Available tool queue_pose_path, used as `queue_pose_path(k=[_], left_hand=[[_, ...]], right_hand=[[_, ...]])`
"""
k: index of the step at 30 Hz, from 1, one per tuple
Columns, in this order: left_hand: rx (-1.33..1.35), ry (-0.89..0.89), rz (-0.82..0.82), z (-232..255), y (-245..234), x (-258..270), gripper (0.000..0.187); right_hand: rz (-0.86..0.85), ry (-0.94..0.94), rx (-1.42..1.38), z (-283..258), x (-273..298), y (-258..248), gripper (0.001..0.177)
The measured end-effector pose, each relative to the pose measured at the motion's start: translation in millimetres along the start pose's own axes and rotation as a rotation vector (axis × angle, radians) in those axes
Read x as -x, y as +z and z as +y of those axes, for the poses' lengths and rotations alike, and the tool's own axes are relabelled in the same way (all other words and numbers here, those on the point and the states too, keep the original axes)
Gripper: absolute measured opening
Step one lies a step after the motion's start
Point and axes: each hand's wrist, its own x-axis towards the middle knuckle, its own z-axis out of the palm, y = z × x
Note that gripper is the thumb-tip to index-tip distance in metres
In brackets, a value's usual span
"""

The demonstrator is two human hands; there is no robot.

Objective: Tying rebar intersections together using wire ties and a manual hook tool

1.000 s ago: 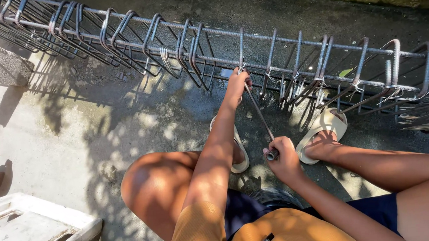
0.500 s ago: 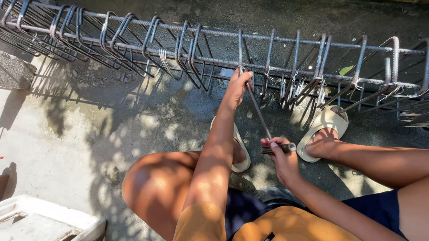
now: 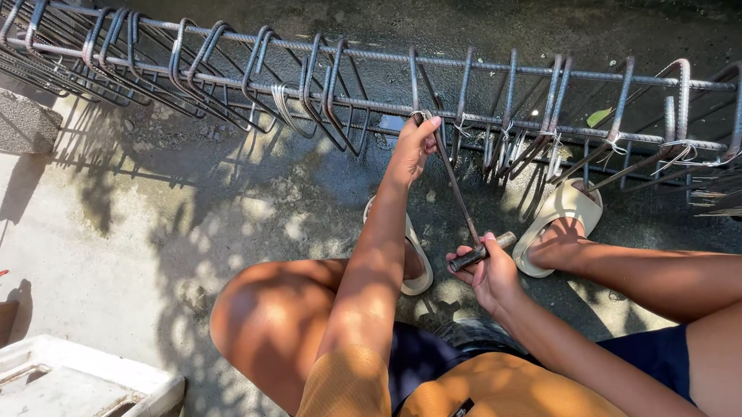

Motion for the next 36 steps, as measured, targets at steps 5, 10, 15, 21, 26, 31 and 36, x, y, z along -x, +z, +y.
queue_pose_path(k=[5, 10, 15, 21, 26, 31, 36], left_hand=[[-0.009, -0.006, -0.035, -14, -13, -11, 0.028], [-0.153, 0.008, -0.037, -2, -11, -7, 0.022], [-0.301, -0.029, -0.035, -10, -22, -14, 0.03], [-0.283, -0.016, -0.103, -20, -48, -19, 0.031], [-0.285, 0.02, -0.068, -30, -59, -27, 0.042], [-0.305, -0.026, 0.012, -38, -61, -37, 0.044], [-0.809, 0.064, 0.291, 20, -13, 3, 0.041]], right_hand=[[0.062, 0.103, 0.009, 11, -39, -24, 0.035], [0.112, 0.184, 0.065, 22, -77, -26, 0.039], [0.109, 0.481, 0.287, 40, -70, -2, 0.025], [-0.041, 0.589, 0.201, 28, -40, -4, 0.035], [-0.141, 0.622, 0.284, 35, -69, -28, 0.036], [-0.146, 0.57, 0.273, 35, -78, -44, 0.031], [-0.236, 0.537, 0.296, 39, -88, -56, 0.029]])
